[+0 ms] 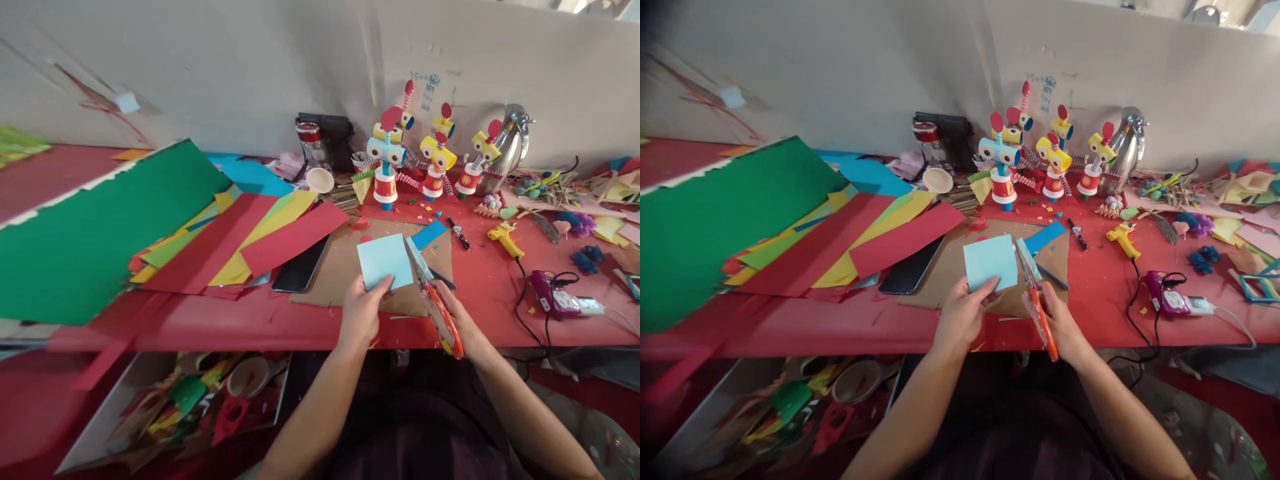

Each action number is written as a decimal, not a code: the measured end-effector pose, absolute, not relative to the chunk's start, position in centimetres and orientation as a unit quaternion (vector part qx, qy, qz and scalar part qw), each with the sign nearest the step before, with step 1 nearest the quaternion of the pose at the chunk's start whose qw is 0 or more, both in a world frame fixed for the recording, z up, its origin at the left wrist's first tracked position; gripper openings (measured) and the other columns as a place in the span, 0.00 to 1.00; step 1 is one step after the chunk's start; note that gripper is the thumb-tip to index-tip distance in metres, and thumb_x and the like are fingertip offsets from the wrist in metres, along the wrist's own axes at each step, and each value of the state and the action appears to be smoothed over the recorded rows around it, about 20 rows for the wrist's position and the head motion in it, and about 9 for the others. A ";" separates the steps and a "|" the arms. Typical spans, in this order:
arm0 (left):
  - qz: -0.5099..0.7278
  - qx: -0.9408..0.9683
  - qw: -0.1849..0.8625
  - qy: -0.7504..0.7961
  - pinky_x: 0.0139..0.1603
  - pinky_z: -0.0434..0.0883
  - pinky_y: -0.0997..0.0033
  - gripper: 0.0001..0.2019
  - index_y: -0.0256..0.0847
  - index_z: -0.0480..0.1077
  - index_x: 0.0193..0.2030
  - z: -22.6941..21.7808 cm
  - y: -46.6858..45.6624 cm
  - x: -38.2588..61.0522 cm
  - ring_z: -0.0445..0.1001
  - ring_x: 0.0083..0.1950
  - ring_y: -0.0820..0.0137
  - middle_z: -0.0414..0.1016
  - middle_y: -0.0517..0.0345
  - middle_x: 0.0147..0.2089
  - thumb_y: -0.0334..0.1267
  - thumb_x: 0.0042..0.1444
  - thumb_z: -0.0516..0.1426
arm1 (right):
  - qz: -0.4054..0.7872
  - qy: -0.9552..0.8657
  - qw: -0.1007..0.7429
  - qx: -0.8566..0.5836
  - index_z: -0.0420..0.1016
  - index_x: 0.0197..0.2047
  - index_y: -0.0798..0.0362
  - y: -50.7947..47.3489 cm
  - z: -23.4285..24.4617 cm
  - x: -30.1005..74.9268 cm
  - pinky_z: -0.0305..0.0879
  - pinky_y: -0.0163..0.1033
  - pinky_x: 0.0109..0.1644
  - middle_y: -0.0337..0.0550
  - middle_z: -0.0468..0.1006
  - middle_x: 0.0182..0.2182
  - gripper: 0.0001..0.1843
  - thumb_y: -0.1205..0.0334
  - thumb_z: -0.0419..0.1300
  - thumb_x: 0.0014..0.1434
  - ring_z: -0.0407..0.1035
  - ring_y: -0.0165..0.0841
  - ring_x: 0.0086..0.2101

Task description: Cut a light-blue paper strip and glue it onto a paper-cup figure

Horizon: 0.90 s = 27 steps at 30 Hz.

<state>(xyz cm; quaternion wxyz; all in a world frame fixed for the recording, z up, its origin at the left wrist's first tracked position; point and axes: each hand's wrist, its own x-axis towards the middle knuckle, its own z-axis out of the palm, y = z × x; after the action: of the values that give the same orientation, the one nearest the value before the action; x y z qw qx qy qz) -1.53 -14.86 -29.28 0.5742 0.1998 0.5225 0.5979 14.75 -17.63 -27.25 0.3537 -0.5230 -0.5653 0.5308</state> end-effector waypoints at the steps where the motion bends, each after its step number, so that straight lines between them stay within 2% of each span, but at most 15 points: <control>1: 0.589 0.227 0.552 0.545 0.38 0.77 0.67 0.20 0.36 0.74 0.38 -29.2 -14.4 -2.3 0.79 0.37 0.65 0.81 0.52 0.38 0.39 0.37 0.70 | 0.509 -0.586 0.336 -0.534 0.64 0.38 0.48 -17.5 -27.4 15.0 0.55 0.34 0.27 0.31 0.61 0.22 0.22 0.36 0.55 0.60 0.56 0.28 0.23; 3: 0.560 0.303 0.469 0.612 0.38 0.78 0.64 0.17 0.36 0.73 0.42 -29.0 -12.8 -4.3 0.80 0.36 0.63 0.81 0.50 0.41 0.34 0.43 0.66 | 0.441 -0.641 0.283 -0.562 0.67 0.39 0.49 -17.3 -27.6 15.5 0.59 0.35 0.30 0.34 0.67 0.24 0.19 0.41 0.53 0.63 0.62 0.30 0.25; 6: 0.478 0.399 0.301 0.722 0.42 0.77 0.56 0.21 0.36 0.70 0.54 -28.7 -9.4 -7.7 0.81 0.33 0.60 0.80 0.44 0.49 0.29 0.51 0.61 | 0.288 -0.727 0.182 -0.597 0.74 0.48 0.51 -17.3 -27.8 15.7 0.65 0.38 0.38 0.45 0.79 0.36 0.15 0.52 0.56 0.63 0.73 0.36 0.34; 8: 0.410 0.457 0.233 0.754 0.50 0.75 0.50 0.26 0.34 0.67 0.60 -28.7 -7.5 -9.4 0.81 0.44 0.52 0.78 0.38 0.53 0.28 0.52 0.60 | 0.206 -0.756 0.113 -0.611 0.75 0.54 0.50 -17.6 -27.8 15.5 0.67 0.40 0.40 0.49 0.80 0.43 0.17 0.57 0.56 0.63 0.76 0.40 0.39; 10: 0.363 0.530 0.124 0.757 0.59 0.69 0.43 0.30 0.32 0.65 0.63 -28.9 -6.2 -10.2 0.74 0.58 0.44 0.73 0.31 0.59 0.28 0.52 0.62 | 0.164 -0.772 0.062 -0.611 0.75 0.57 0.48 -17.9 -27.8 15.4 0.69 0.40 0.39 0.50 0.80 0.44 0.19 0.58 0.56 0.64 0.77 0.41 0.39; 11: 0.349 0.571 0.072 0.740 0.62 0.66 0.41 0.29 0.32 0.66 0.63 -29.0 -5.9 -10.1 0.70 0.62 0.43 0.71 0.30 0.60 0.28 0.53 0.62 | 0.152 -0.780 0.049 -0.605 0.74 0.59 0.47 -18.1 -27.9 15.4 0.70 0.41 0.39 0.49 0.80 0.44 0.20 0.58 0.55 0.65 0.77 0.41 0.39; 13: 0.316 0.675 0.018 0.667 0.62 0.65 0.42 0.23 0.34 0.70 0.61 -29.2 -5.5 -9.3 0.69 0.61 0.46 0.70 0.33 0.60 0.28 0.58 0.57 | 0.138 -0.803 0.047 -0.577 0.74 0.60 0.46 -18.2 -28.1 15.7 0.72 0.42 0.42 0.49 0.80 0.45 0.20 0.59 0.55 0.66 0.77 0.41 0.41; 15: 0.263 0.779 0.038 0.567 0.60 0.68 0.49 0.17 0.39 0.76 0.53 -29.2 -5.2 -7.7 0.72 0.55 0.55 0.75 0.41 0.53 0.27 0.61 0.53 | 0.124 -0.826 0.061 -0.546 0.73 0.60 0.47 -18.2 -28.5 16.1 0.72 0.44 0.47 0.49 0.80 0.47 0.20 0.61 0.56 0.66 0.77 0.41 0.44; 17: 0.205 0.843 0.078 0.491 0.56 0.70 0.58 0.15 0.44 0.80 0.46 -29.2 -4.8 -5.8 0.73 0.49 0.62 0.77 0.52 0.44 0.27 0.61 0.54 | 0.108 -0.844 0.074 -0.520 0.74 0.60 0.48 -18.1 -28.7 16.6 0.72 0.46 0.50 0.50 0.80 0.48 0.20 0.63 0.57 0.66 0.76 0.42 0.45; 22: 0.073 0.891 0.091 0.439 0.50 0.69 0.62 0.07 0.41 0.79 0.41 -29.5 -3.9 -2.7 0.70 0.52 0.58 0.75 0.48 0.46 0.29 0.57 0.61 | 0.085 -0.865 0.094 -0.485 0.74 0.60 0.51 -17.8 -29.0 17.3 0.74 0.49 0.49 0.54 0.79 0.48 0.19 0.64 0.55 0.67 0.75 0.43 0.46; 24: 0.071 0.885 0.110 0.447 0.49 0.68 0.63 0.05 0.40 0.77 0.35 -29.6 -3.9 -2.6 0.70 0.52 0.58 0.76 0.48 0.44 0.27 0.55 0.62 | 0.091 -0.865 0.098 -0.483 0.74 0.59 0.51 -17.8 -29.1 17.4 0.74 0.50 0.50 0.55 0.79 0.49 0.19 0.65 0.54 0.67 0.75 0.43 0.47; 27: 0.104 0.853 0.145 0.490 0.47 0.66 0.65 0.07 0.42 0.75 0.32 -29.3 -4.1 -3.1 0.73 0.47 0.59 0.77 0.51 0.38 0.26 0.56 0.59 | 0.106 -0.860 0.095 -0.491 0.74 0.60 0.50 -17.5 -29.1 17.6 0.73 0.52 0.51 0.56 0.78 0.51 0.20 0.64 0.54 0.67 0.74 0.45 0.48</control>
<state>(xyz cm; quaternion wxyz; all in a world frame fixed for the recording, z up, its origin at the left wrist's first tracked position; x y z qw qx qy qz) -3.14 -4.12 -29.25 0.1453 0.8531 0.4902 0.1042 17.57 -17.49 -29.10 0.0953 -0.4908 -0.8595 0.1058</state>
